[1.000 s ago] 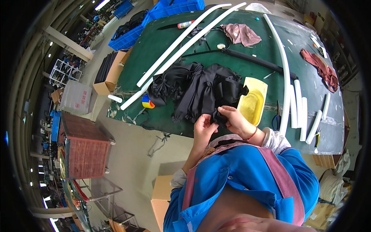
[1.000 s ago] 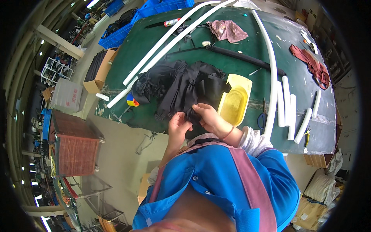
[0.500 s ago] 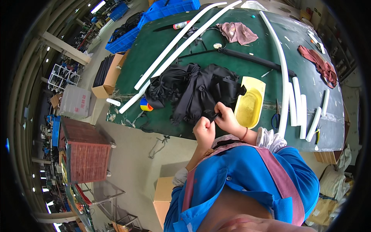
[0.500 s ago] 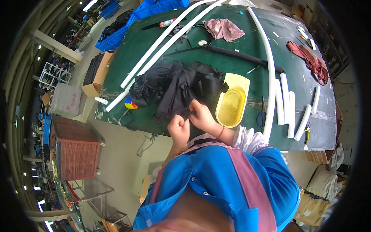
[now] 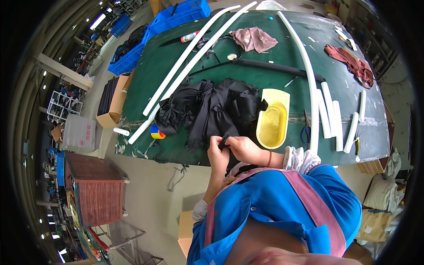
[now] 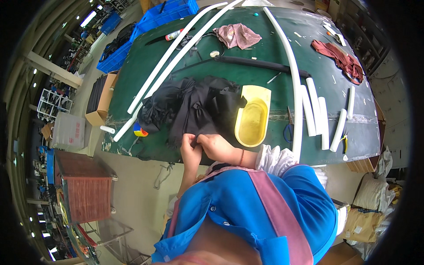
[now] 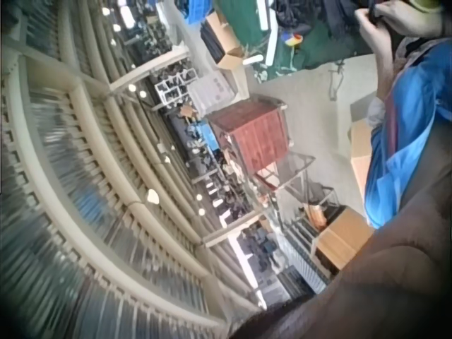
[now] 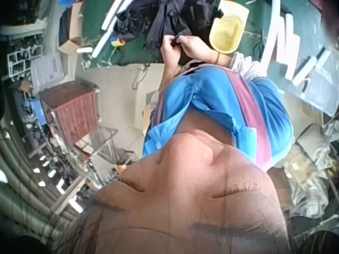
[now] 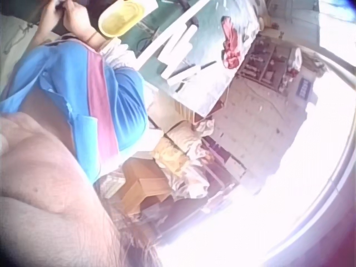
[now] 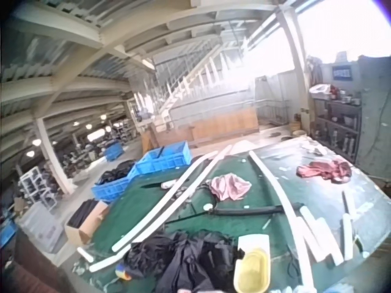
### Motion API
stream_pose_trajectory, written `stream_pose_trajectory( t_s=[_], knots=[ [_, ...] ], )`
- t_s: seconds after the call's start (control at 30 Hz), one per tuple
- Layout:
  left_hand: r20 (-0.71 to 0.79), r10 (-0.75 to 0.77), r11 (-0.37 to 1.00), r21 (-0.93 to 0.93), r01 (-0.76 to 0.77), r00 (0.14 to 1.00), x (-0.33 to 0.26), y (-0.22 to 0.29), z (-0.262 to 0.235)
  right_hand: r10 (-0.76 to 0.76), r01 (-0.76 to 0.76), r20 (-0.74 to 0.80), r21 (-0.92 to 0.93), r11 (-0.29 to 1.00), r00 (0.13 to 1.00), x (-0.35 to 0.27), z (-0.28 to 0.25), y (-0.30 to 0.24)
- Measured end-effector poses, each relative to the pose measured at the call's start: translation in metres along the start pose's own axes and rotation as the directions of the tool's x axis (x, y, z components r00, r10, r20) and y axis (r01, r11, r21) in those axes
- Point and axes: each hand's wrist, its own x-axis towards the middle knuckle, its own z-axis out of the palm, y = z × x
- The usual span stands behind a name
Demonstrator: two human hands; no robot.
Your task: The person repeatedly slides black fabric sleeves onto white cylindrical rods, trims excess fabric with scissors, and places the finished assemblies into a cardboard box. The process is repeated multiple times with consistent hand motions and tool use.
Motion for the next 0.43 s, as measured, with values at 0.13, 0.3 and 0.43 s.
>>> stream_pose_trajectory(
  t_s=[0.13, 0.3, 0.43],
  knots=[
    [0.086, -0.006, 0.984, 0.18, -0.01, 0.996, 0.0, -0.004, 0.007, -0.05, 0.047, 0.065, 0.052, 0.998, 0.997, -0.009, 0.0, 0.003],
    [0.006, 0.078, 0.993, 0.084, -0.078, 0.997, -0.01, 0.013, 0.018, 0.064, -0.064, 0.006, 0.131, 0.989, 0.998, -0.012, -0.009, 0.009],
    [0.152, -0.257, 0.86, -0.414, 0.298, 0.954, -0.003, -0.011, 0.0, 0.26, -0.288, 0.192, 0.139, 0.947, 0.946, -0.032, -0.057, 0.019]
  ],
)
